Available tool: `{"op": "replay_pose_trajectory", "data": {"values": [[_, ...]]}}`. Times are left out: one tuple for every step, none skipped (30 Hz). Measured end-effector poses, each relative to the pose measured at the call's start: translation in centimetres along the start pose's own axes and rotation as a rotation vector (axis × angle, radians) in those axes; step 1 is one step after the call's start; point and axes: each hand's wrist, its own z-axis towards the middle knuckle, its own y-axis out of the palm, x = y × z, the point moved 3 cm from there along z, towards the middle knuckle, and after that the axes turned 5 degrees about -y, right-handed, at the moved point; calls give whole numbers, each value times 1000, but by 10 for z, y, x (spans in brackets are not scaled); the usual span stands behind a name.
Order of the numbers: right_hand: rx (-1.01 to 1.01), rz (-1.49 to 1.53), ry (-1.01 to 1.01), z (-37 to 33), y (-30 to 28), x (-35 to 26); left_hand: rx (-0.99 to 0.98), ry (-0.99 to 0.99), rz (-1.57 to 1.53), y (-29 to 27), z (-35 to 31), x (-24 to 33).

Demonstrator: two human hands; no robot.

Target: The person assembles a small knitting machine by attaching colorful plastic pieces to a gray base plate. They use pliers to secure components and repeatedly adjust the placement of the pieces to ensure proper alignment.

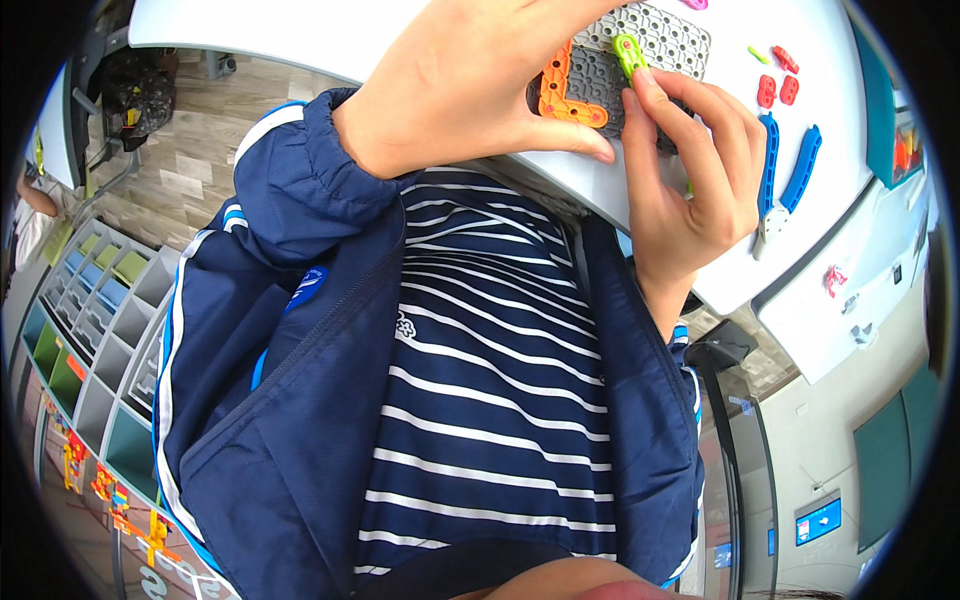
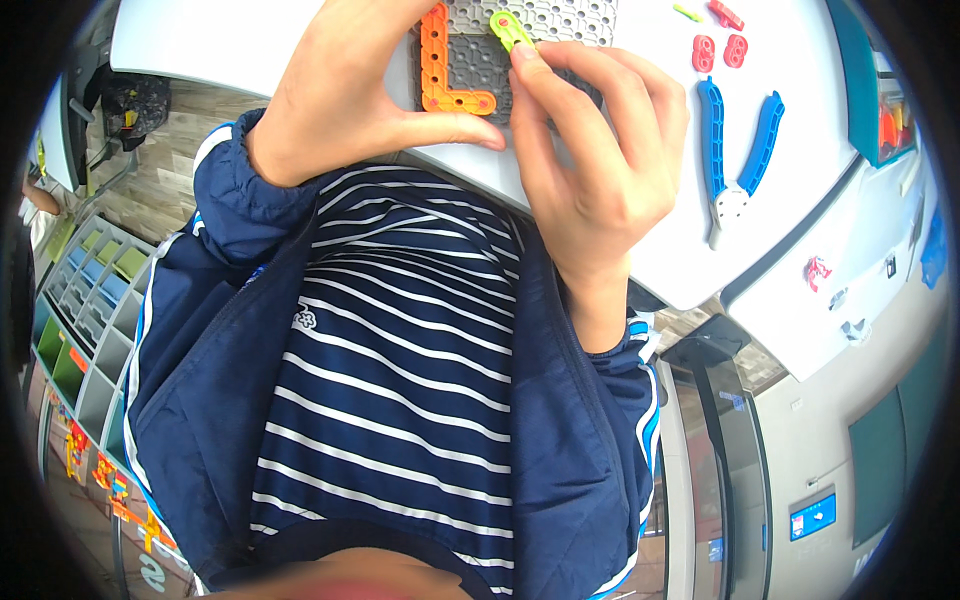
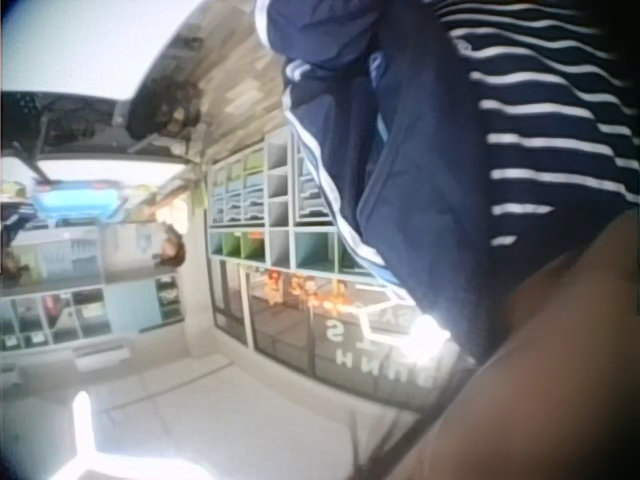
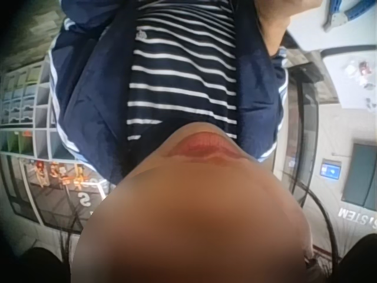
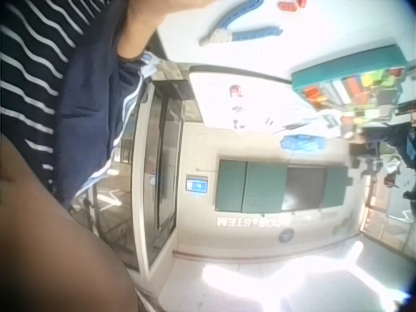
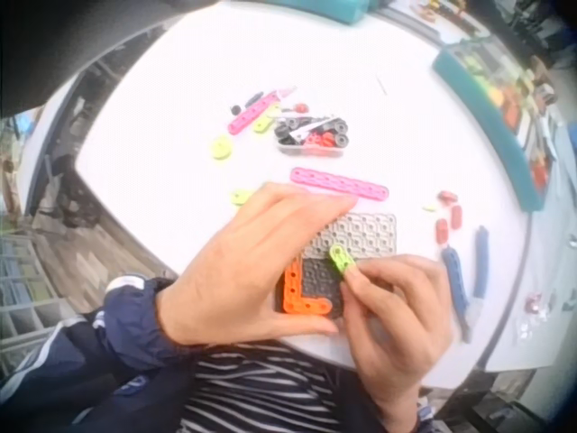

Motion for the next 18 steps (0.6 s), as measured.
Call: {"op": "replay_pose_trajectory", "data": {"values": [[-11, -8, 6, 0, -1, -1, -4, 6, -3, -1, 0, 0], [-21, -13, 12, 1, -2, -2, -10, 10, 0, -2, 0, -1], [-34, -14, 15, 1, -2, -2, -16, 12, 0, -2, 0, -1], [-34, -22, 16, 2, -2, -3, -21, 14, -1, -3, 0, -2], [-37, -25, 16, 2, -3, -3, -26, 14, -4, -3, 0, -2], [-42, -21, 16, 3, -3, -3, -34, 12, -6, -3, 0, -2], [-41, -22, 19, 2, -3, -3, -41, 10, -8, -4, 0, -2], [-43, -18, 24, 2, -3, -3, -50, 5, -11, -5, -1, -2], [-44, -13, 29, 2, -3, -3, -56, 5, -18, -5, -1, -3], [-43, -13, 26, 2, -2, -3, -62, 4, -26, -6, -1, -3], [-41, -11, 22, 2, -2, -2, -65, 7, -38, -7, -1, -4], [-39, -10, 18, 2, -2, -2, -48, 18, -52, -9, 0, -5], [-37, -8, 20, 2, -2, -2, -32, 29, -66, -11, 0, -5], [-34, -6, 22, 2, -3, -2, 4, 48, -83, -14, 1, -5], [-34, 3, 30, 2, -2, -2, 16, 37, -75, -17, 1, -5], [-35, -7, 28, 2, -3, -2, 28, 26, -67, -19, 2, -5], [-40, -10, 33, 2, -3, -2, 15, -16, -37, -23, 1, -4], [-45, -13, 38, 2, -4, -3, 25, -31, -33, -25, 1, -2]]}}
